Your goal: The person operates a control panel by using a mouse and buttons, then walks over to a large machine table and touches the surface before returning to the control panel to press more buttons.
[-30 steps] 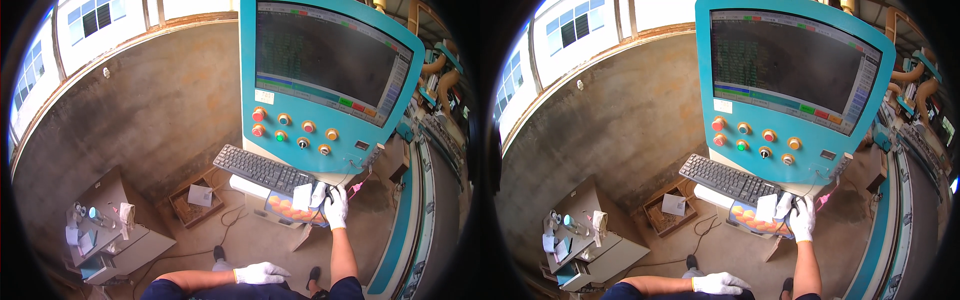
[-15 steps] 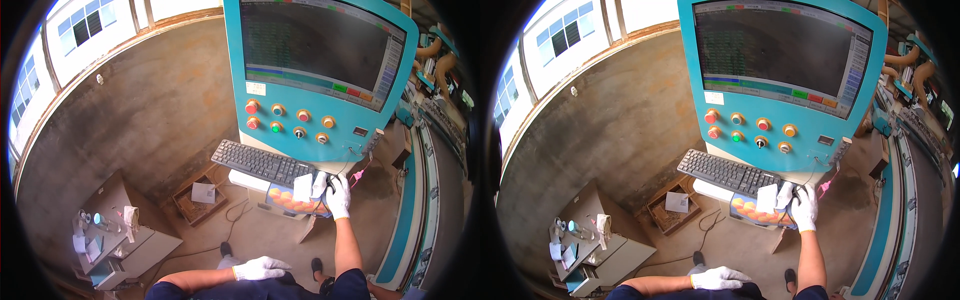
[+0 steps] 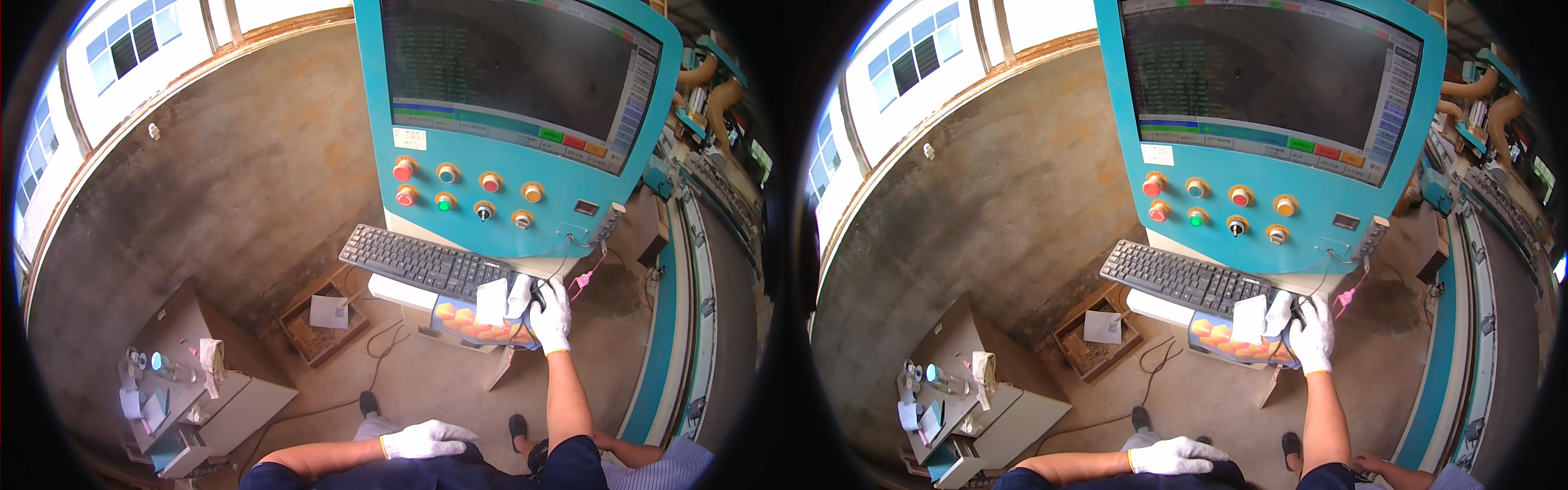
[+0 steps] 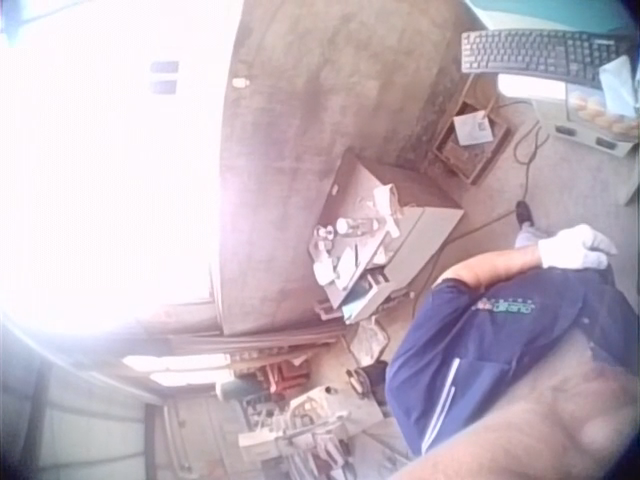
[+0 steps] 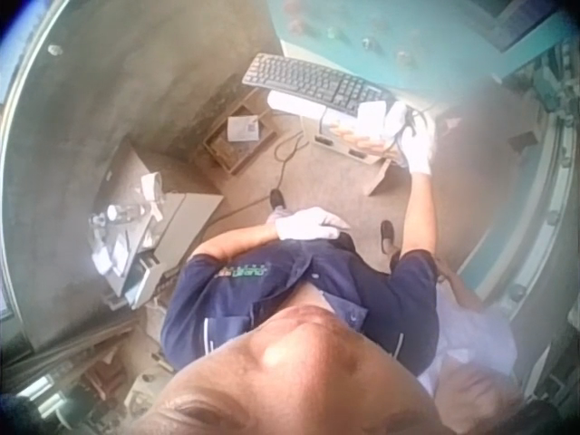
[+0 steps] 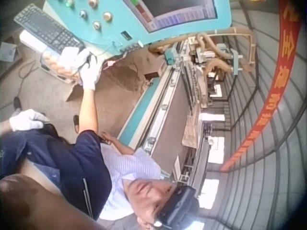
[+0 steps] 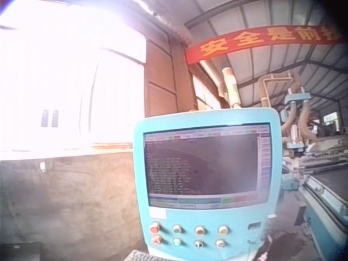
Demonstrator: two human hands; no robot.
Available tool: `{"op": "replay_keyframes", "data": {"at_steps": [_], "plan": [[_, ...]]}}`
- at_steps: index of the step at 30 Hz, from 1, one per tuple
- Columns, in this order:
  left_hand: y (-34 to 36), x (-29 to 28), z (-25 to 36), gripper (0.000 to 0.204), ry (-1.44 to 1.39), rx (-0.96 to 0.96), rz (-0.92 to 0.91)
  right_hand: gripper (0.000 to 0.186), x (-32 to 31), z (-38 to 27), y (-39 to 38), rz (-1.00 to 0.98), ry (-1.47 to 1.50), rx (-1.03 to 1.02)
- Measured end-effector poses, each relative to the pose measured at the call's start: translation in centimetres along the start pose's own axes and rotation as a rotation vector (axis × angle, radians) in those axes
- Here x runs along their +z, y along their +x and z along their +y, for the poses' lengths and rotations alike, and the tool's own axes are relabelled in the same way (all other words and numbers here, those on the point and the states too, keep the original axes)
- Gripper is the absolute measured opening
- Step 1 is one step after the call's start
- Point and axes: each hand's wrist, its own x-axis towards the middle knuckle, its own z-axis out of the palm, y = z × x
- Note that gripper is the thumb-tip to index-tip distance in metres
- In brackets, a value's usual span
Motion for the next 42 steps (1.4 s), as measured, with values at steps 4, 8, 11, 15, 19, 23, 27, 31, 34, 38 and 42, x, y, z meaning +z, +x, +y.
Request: {"op": "replay_keyframes", "data": {"at_steps": [4,8,11,15,19,23,27,31,34,38,42], "plan": [[0.2,0.1,-0.1,0.049,-0.007,0.015,0.015,0.043,0.3,0.2,-0.2,-0.001,0.014,0.001],[0.4,-0.1,0.0,0.048,-0.015,0.036,0.006,0.043,-0.2,-0.1,0.2,0.013,-0.003,-0.017],[0.6,-0.1,-0.2,0.048,-0.035,0.04,0.0,0.043,-0.3,-0.2,0.3,0.01,0.022,-0.018],[0.7,-0.1,-0.2,0.049,-0.043,0.029,-0.006,0.043,0.0,-0.1,0.3,0.017,0.016,-0.033],[0.7,-0.2,-0.6,0.049,-0.012,0.032,-0.004,0.043,0.4,-0.1,0.2,0.025,-0.007,-0.043],[0.6,-0.3,0.2,0.048,-0.023,0.017,-0.041,0.043,0.1,0.2,-0.2,0.024,-0.035,-0.02],[0.4,-0.7,1.7,0.049,-0.023,-0.008,-0.08,0.042,-0.3,-0.3,0.1,0.038,-0.003,-0.004],[0.6,-0.8,1.3,0.053,-0.048,-0.032,-0.071,0.041,-0.1,-0.1,0.2,0.027,-0.022,-0.009],[0.9,-0.8,-0.4,0.053,-0.006,-0.013,-0.087,0.039,-0.2,-0.1,0.4,0.011,-0.005,0.003],[0.7,-1.0,0.7,0.052,-0.022,-0.053,-0.14,0.04,-0.8,-0.4,0.5,-0.013,0.01,0.022],[0.2,-0.1,2.7,0.049,-0.104,-0.025,-0.079,0.037,-0.8,-0.2,0.1,0.019,-0.038,0.006]]}}
